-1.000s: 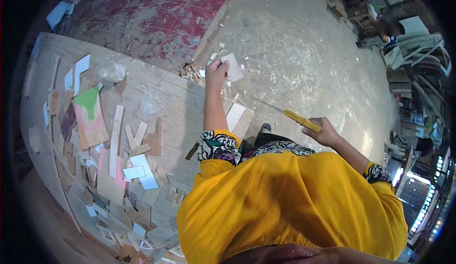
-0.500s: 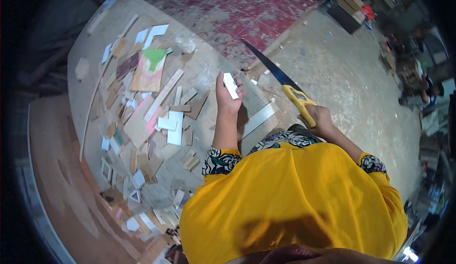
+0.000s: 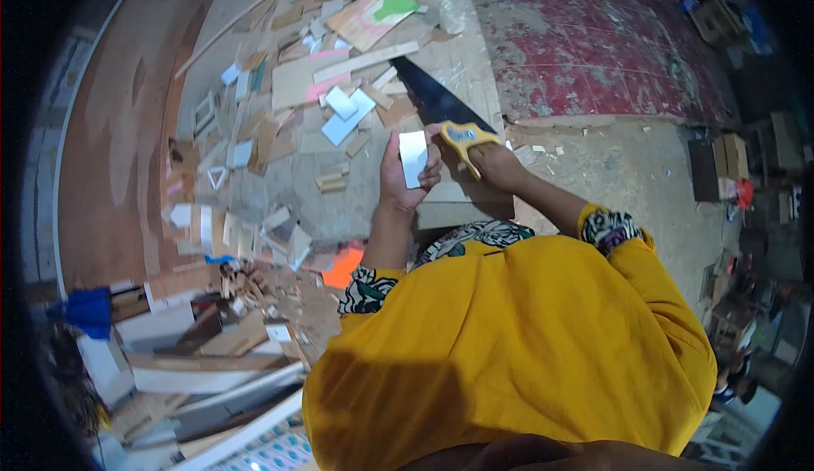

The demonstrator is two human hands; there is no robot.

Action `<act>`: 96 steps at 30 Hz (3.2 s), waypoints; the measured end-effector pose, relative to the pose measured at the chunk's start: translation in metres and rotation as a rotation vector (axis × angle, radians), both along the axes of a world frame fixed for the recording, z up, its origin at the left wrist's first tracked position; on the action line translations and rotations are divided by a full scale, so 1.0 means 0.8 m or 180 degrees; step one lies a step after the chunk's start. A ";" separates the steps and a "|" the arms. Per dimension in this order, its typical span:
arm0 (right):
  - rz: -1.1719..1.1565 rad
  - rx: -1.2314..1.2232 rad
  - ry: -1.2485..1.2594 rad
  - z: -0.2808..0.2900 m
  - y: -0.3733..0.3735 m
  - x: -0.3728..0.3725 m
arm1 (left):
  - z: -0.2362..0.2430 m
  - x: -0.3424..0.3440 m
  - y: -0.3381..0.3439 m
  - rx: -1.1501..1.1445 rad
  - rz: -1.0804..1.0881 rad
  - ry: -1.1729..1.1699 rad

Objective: The person is using a hand saw to cut through small scraps of wood on a workbench.

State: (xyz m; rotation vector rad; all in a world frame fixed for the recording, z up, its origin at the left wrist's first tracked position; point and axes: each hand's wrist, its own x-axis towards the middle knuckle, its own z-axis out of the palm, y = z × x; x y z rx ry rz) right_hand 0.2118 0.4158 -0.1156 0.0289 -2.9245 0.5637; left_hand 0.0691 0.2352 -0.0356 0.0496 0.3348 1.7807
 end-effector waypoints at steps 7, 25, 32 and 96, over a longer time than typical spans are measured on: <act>0.0246 0.0023 -0.0511 0.046 0.000 -0.040 | -0.043 0.033 -0.074 -0.0324 0.1124 -0.0318; -0.0254 -0.0243 -0.1325 0.018 -0.087 0.016 | -0.085 -0.050 -0.187 -0.0846 0.0359 -0.0377; -0.0533 -0.0787 -0.1615 0.029 -0.119 0.010 | -0.071 -0.116 -0.198 -0.0769 0.0132 -0.0445; -0.0312 -0.2735 0.0795 0.276 -0.085 -0.211 | -0.116 -0.162 -0.129 -0.1610 0.1581 0.0793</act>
